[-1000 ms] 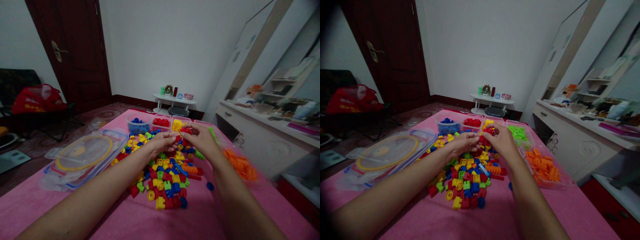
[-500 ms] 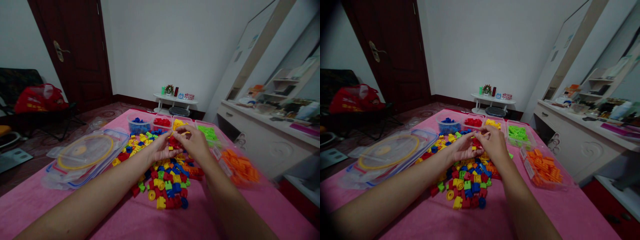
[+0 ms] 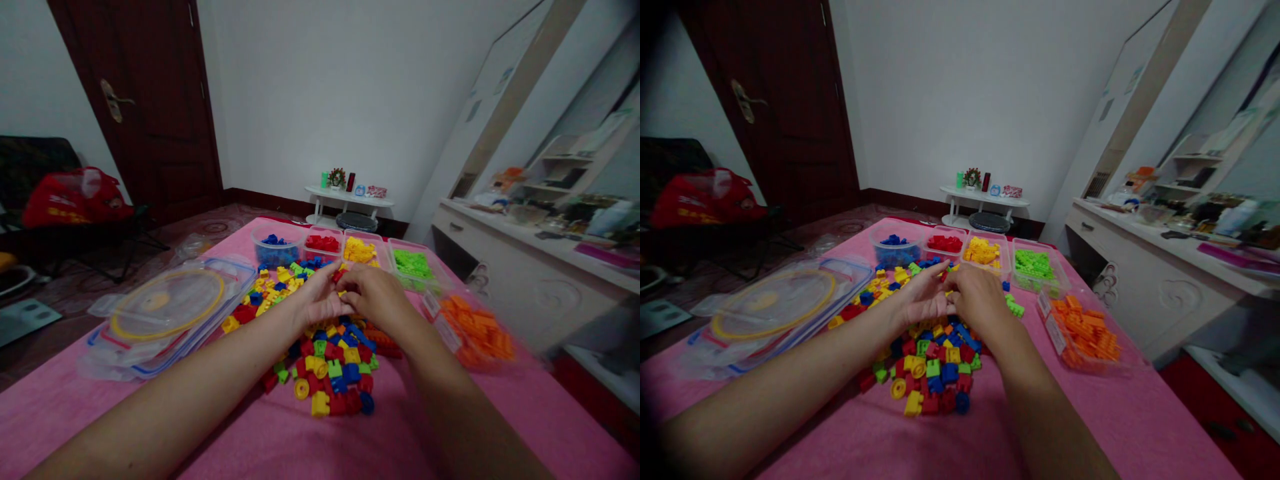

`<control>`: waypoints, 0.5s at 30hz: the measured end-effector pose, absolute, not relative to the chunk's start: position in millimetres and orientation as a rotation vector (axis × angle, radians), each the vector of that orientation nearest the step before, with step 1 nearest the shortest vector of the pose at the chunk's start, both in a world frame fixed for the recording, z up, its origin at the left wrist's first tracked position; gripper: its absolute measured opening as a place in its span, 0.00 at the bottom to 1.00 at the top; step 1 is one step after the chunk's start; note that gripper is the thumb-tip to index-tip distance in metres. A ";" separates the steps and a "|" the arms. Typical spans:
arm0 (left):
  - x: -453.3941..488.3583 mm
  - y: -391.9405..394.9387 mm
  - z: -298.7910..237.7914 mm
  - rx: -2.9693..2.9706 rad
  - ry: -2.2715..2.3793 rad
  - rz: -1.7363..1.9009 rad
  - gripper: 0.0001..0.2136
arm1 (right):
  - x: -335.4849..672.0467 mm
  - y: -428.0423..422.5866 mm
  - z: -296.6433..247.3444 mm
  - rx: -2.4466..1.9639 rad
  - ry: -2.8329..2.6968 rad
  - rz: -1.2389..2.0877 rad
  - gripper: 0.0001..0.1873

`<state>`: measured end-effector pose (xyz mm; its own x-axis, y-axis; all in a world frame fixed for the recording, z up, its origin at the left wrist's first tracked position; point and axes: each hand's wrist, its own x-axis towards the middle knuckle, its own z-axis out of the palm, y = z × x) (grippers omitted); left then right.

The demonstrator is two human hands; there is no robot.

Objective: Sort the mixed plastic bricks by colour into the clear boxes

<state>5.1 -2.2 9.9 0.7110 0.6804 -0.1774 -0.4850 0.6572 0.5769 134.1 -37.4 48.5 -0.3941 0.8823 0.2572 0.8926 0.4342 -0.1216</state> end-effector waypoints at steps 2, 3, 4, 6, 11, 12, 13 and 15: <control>5.2 -0.7 7.9 0.512 0.379 0.684 0.17 | 134.1 -36.3 46.2 -1.527 -2.391 -0.064 0.07; 5.3 0.0 7.0 0.500 0.371 0.692 0.16 | 134.1 -35.8 45.4 -1.517 -2.380 -0.058 0.06; 5.6 0.8 6.3 0.488 0.367 0.701 0.16 | 134.0 -35.5 44.8 -1.502 -2.364 -0.042 0.06; 6.3 2.0 5.3 0.472 0.366 0.726 0.15 | 134.3 -34.5 44.7 -1.461 -2.310 0.019 0.05; 6.4 5.0 5.3 0.428 0.457 0.818 0.10 | 143.8 -32.3 52.0 -1.362 -2.177 0.256 0.07; 5.6 6.3 5.9 0.417 0.488 0.835 0.10 | 147.8 -32.6 54.4 -1.364 -2.187 0.307 0.07; 4.5 8.2 6.8 0.409 0.517 0.860 0.10 | 152.3 -33.1 56.8 -1.374 -2.215 0.361 0.06; 1.7 14.6 10.4 0.398 0.567 0.945 0.07 | 162.4 -34.1 60.9 -1.407 -2.294 0.461 0.06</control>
